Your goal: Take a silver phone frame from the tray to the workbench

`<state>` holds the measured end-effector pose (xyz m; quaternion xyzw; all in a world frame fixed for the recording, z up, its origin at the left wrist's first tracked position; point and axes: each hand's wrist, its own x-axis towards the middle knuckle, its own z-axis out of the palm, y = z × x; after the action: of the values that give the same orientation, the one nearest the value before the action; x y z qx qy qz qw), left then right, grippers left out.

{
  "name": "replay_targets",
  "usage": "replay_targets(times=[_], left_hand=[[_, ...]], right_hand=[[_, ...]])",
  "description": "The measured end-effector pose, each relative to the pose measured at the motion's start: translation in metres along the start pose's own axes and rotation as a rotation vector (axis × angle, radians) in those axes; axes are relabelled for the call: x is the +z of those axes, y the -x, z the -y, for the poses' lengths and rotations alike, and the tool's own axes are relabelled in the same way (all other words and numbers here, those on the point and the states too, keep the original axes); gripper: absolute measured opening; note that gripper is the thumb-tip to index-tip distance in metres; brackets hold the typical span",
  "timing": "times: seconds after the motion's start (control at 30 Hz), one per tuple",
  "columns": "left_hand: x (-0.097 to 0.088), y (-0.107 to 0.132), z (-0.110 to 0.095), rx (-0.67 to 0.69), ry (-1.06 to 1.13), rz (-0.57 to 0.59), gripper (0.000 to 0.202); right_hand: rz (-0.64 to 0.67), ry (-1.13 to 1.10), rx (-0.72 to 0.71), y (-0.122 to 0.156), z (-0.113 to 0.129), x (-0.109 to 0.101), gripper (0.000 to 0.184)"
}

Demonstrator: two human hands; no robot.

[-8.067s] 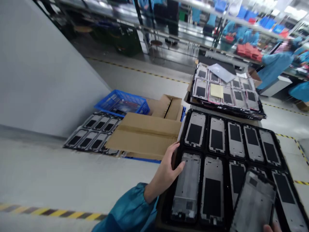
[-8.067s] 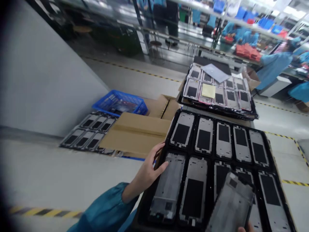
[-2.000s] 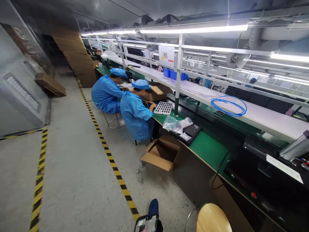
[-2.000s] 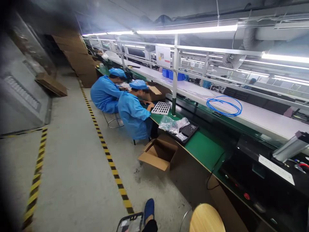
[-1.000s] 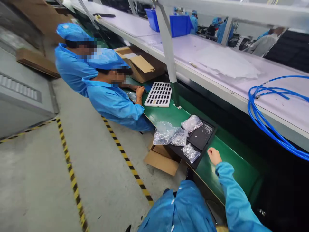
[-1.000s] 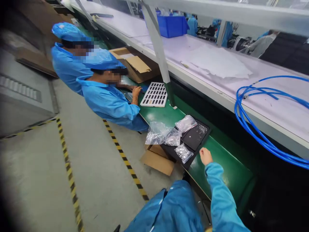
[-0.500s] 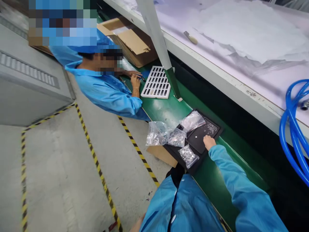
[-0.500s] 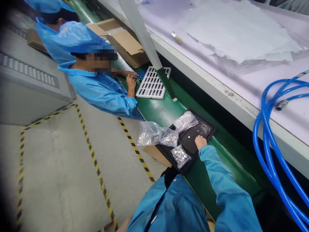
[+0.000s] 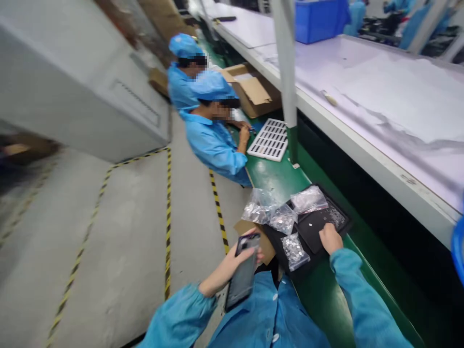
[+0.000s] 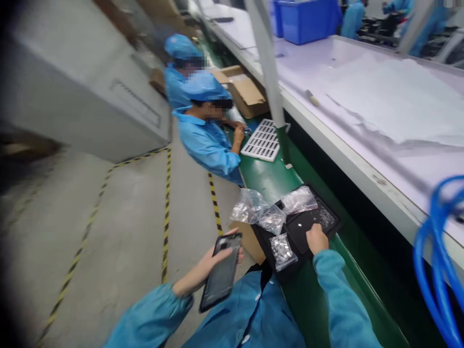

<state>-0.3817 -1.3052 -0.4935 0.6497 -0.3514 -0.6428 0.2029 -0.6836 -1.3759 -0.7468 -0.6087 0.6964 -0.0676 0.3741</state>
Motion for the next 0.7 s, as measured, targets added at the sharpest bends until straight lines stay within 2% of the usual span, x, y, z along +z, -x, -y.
replay_targets(times=[0.03, 0.1, 0.13, 0.2, 0.3, 0.4, 0.57, 0.7], left_hand=[[0.015, -0.002, -0.030, -0.013, 0.286, 0.084, 0.076], [0.047, -0.005, -0.080, 0.035, 0.622, 0.269, 0.076], [0.062, -0.006, -0.098, 0.053, 0.710, 0.331, 0.074], [0.088, -0.005, -0.117, 0.070, 0.807, 0.446, 0.075], [0.113, -0.001, -0.119, 0.056, 0.832, 0.550, 0.078], [0.126, 0.000, -0.117, 0.056, 0.792, 0.605, 0.078], [0.135, -0.001, -0.119, 0.027, 0.756, 0.621, 0.075], [0.135, 0.001, -0.117, 0.014, 0.739, 0.595, 0.074]], right_hand=[[-0.062, -0.089, 0.003, 0.011, -0.004, -0.007, 0.009], [-0.202, -0.271, 0.101, 0.037, -0.016, -0.017, 0.015], [-0.275, -0.361, 0.182, 0.052, -0.024, -0.018, 0.021], [-0.386, -0.515, 0.330, 0.086, -0.039, -0.015, 0.029], [-0.503, -0.673, 0.493, 0.131, -0.055, -0.003, 0.034], [-0.556, -0.772, 0.563, 0.158, -0.066, 0.000, 0.038], [-0.650, -0.890, 0.555, 0.173, -0.072, -0.021, 0.048], [-0.659, -0.941, 0.446, 0.172, -0.051, -0.045, 0.056]])
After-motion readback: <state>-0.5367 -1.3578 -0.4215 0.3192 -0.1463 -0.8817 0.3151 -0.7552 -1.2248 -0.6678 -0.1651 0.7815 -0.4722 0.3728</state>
